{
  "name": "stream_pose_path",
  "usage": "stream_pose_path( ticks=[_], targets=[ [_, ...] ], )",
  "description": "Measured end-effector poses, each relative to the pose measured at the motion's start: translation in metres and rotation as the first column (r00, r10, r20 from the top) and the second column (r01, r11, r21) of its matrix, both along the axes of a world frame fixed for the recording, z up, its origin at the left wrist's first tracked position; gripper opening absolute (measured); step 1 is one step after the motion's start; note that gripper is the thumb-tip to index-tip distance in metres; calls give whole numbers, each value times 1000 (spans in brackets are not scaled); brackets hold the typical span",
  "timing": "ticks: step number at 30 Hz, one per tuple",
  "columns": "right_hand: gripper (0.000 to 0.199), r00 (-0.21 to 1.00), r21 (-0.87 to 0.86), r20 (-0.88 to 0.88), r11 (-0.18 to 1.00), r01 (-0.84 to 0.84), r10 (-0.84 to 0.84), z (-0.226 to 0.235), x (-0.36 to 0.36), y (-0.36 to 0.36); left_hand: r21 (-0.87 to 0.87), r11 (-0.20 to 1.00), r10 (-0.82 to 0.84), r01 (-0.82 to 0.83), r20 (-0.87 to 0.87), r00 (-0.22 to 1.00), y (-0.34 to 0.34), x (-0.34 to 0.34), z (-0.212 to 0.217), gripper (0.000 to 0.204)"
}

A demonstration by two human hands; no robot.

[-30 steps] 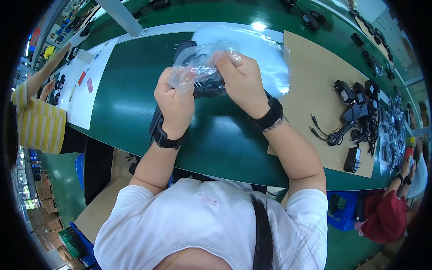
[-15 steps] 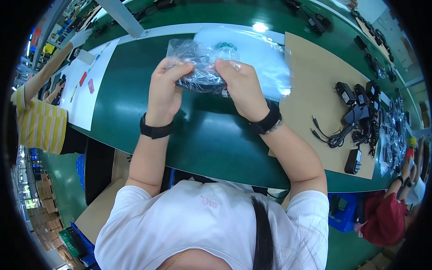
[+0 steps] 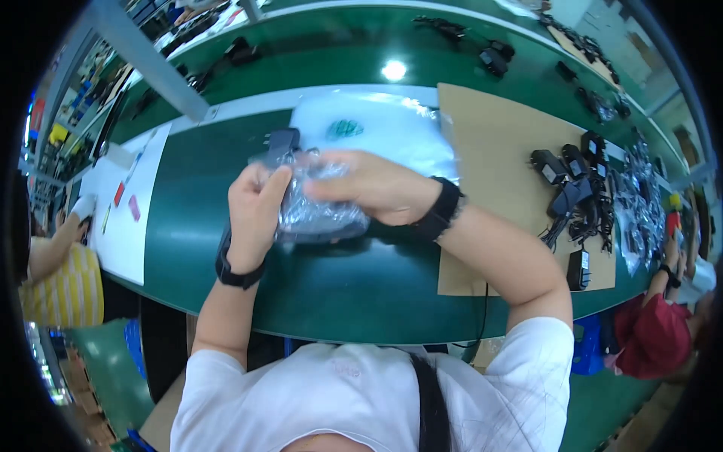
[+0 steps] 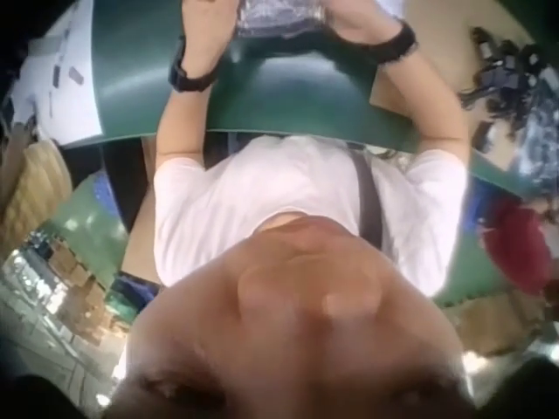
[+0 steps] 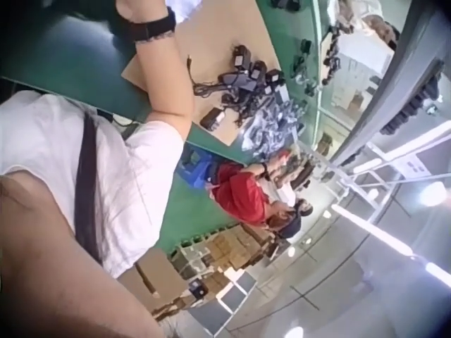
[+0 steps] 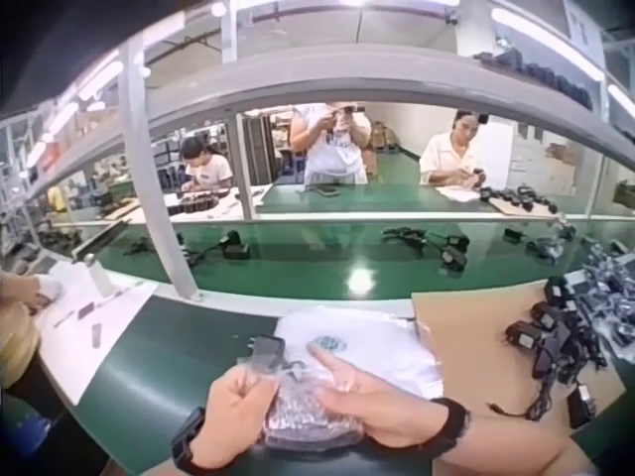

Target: The person picks up a power adapter, winds its cord around the body, and slides it into a plastic bag. They then repeat this process with a second power adapter and set the bagged items aside.

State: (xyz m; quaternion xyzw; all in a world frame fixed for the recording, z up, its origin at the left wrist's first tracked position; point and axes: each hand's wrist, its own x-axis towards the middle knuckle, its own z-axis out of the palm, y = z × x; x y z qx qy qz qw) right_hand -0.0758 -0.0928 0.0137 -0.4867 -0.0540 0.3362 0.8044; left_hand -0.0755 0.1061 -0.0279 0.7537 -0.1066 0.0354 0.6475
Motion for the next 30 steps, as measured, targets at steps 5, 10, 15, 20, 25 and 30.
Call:
stream_pose_path(
  ticks=[5, 10, 15, 20, 25, 30],
  targets=[
    [38, 967, -351, 237, 937, -2, 90, 22, 72, -20, -404, 902, 22, -156, -318, 948, 9, 9, 12, 21],
    [39, 462, -554, 774, 111, 825, 433, -18, 236, -79, -164, 945, 284, -281, -7, 959, 27, 4, 14, 16],
    [37, 479, -325, 623, -353, 878, 618, -94, 328, -139, -43, 947, 321, -319, 207, 924, 30, 17, -7, 14],
    [71, 488, -497, 810, -60, 865, 325, -89, 344, -172, -24, 937, 347, -348, 174, 922, 30, 10, -9, 11],
    [82, 720, -491, 690, -683, 541, 74, -108, 288, -347, -58, 947, 321, -316, 166, 932, 24, 20, -12, 10],
    [64, 547, -537, 832, -381, 753, -91, -106, 240, -348, -45, 943, 333, -330, 183, 925, 30, 20, -23, 9]
  ],
)
